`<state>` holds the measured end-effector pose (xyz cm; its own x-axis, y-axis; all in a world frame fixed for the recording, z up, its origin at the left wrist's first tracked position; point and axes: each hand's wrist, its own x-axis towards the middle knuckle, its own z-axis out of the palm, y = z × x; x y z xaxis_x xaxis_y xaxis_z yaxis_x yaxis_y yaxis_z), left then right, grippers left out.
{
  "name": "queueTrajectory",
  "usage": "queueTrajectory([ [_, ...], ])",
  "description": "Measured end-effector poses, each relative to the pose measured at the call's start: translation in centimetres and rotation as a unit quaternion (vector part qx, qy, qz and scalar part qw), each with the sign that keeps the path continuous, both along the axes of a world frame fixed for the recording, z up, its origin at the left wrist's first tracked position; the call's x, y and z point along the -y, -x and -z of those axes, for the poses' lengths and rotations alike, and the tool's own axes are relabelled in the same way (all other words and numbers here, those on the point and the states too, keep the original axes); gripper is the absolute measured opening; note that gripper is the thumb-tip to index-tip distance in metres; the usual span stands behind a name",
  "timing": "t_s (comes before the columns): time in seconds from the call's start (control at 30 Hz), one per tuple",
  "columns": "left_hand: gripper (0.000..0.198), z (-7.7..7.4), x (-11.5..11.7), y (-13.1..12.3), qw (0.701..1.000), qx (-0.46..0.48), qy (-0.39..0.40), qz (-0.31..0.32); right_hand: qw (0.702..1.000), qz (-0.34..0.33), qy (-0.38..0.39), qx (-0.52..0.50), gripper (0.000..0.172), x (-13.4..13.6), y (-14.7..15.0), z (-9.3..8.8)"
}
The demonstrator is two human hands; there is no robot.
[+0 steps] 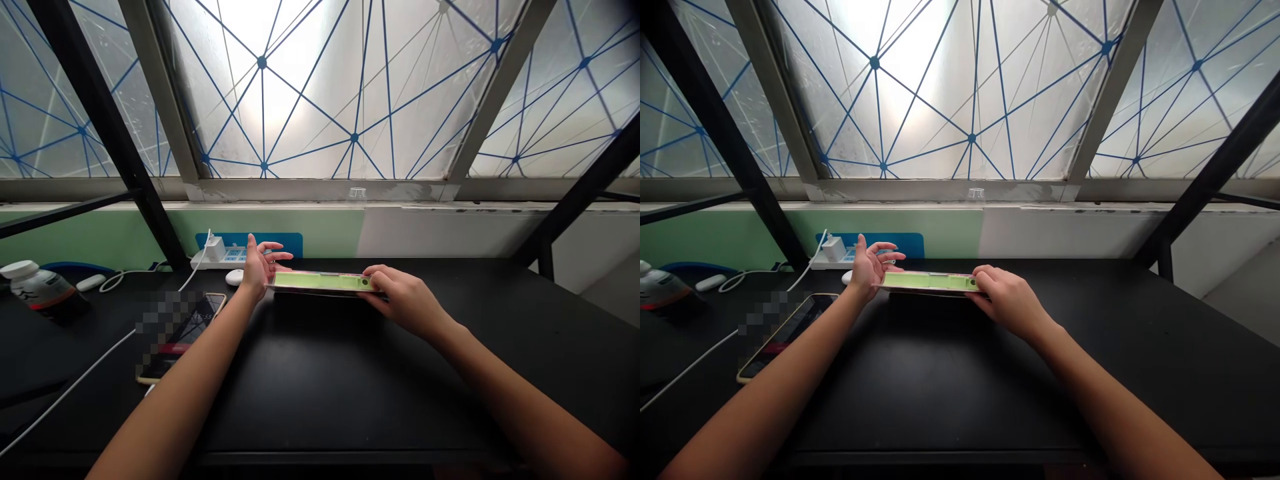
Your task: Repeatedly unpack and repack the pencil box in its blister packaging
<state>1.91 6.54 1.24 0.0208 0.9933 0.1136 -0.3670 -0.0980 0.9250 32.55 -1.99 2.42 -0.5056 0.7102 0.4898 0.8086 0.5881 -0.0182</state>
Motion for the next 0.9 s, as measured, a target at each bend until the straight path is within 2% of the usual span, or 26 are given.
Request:
queueTrajectory([
  [0.1,0.051,0.0,-0.1,0.5,0.995,-0.076,-0.006,0.069,0.998,-0.024,0.014,0.061,0.004,0.3,0.8,0.3],
  [0.2,0.036,-0.3,0.6,0.4,0.970,-0.196,-0.042,0.136,0.993,-0.038,0.017,0.112,0.030,0.3,1.7,1.2],
  [0.27,0.038,-0.6,1.4,0.0,0.944,-0.275,-0.069,0.168,0.991,-0.056,0.021,0.116,0.045,0.2,2.2,1.8],
  [0.37,0.056,-0.3,2.5,-1.1,0.886,-0.410,-0.129,0.175,0.993,-0.084,0.046,0.076,0.051,0.1,2.2,2.1],
  [0.47,0.075,0.8,3.4,-2.7,0.793,-0.555,-0.212,0.131,0.991,-0.094,0.099,0.013,0.045,-0.2,1.7,2.1],
  [0.53,0.080,1.4,3.8,-3.7,0.737,-0.621,-0.246,0.106,0.987,-0.083,0.132,-0.029,0.042,-0.6,1.2,2.2],
  [0.6,0.081,1.8,3.9,-4.3,0.708,-0.650,-0.257,0.101,0.986,-0.059,0.145,-0.060,0.043,-1.1,0.6,2.4],
  [0.7,0.087,1.9,3.8,-4.4,0.712,-0.645,-0.259,0.097,0.984,-0.023,0.159,-0.073,0.054,-2.1,-0.4,2.7],
  [0.8,0.095,1.9,3.8,-4.3,0.724,-0.633,-0.256,0.096,0.976,-0.002,0.204,-0.080,0.069,-2.8,-1.6,2.9],
  [0.9,0.097,1.9,3.9,-4.4,0.717,-0.636,-0.267,0.098,0.960,0.026,0.261,-0.101,0.077,-3.3,-2.6,2.9],
])
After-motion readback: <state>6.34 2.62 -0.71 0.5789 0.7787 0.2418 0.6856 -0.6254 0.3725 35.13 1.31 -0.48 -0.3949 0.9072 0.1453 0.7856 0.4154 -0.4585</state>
